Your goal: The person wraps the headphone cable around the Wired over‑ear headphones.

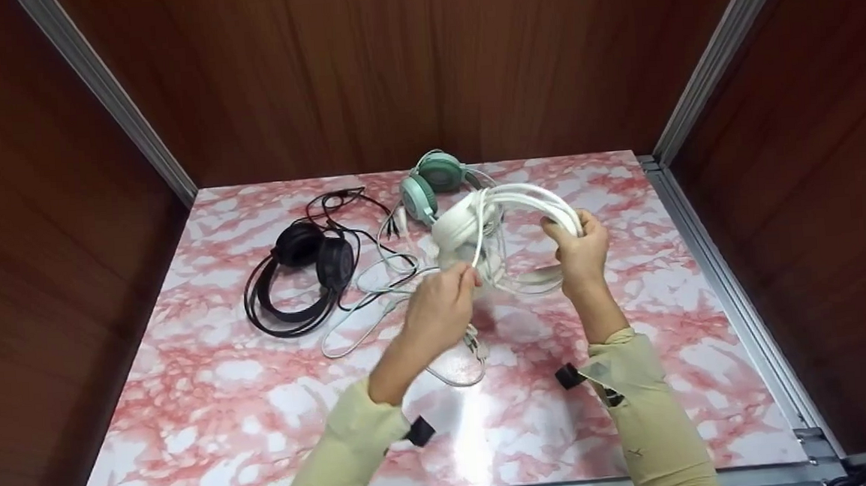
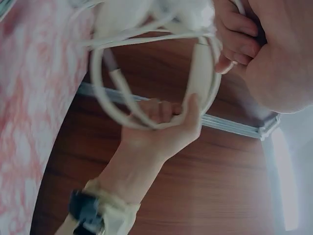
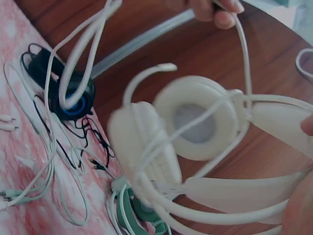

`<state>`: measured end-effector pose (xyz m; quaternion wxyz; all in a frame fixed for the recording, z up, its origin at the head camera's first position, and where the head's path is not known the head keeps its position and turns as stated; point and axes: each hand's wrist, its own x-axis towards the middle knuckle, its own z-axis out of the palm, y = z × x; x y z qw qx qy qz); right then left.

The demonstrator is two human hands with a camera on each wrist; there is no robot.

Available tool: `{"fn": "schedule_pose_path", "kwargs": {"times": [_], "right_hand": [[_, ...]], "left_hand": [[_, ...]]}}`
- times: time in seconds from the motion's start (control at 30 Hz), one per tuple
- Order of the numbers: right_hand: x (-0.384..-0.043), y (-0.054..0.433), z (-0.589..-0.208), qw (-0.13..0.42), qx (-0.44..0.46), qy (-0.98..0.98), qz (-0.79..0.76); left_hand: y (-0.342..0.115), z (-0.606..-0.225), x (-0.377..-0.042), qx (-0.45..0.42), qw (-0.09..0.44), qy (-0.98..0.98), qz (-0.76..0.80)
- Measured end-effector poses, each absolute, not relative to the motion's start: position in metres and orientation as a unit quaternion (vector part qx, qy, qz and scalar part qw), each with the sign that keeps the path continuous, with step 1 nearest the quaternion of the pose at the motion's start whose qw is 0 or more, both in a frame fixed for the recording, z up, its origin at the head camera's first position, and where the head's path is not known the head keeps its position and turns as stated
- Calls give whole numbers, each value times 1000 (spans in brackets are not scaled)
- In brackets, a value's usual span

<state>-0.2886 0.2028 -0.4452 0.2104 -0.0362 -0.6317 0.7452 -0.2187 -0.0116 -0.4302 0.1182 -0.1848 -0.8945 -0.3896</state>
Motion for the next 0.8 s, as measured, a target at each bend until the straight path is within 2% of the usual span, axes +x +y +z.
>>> {"fn": "schedule_pose_path", "kwargs": {"times": [0.2,0.4,0.67,0.8], "right_hand": [[-285,205,-445,269,-12,-551,789],[-280,202,-440,296,11,-488,821],[-274,207,-431,309,60,-394,864],[-270,214,-420,281,109,-320,898]], "left_hand": [[-2,-464,-214,-181,123,-839,-499],[16,-492,-213,-203,60,-768,-605],[26,-530,-217,-238,-15,-744,-623],[16,-536,-219,-217,-18,-741,-635]]}}
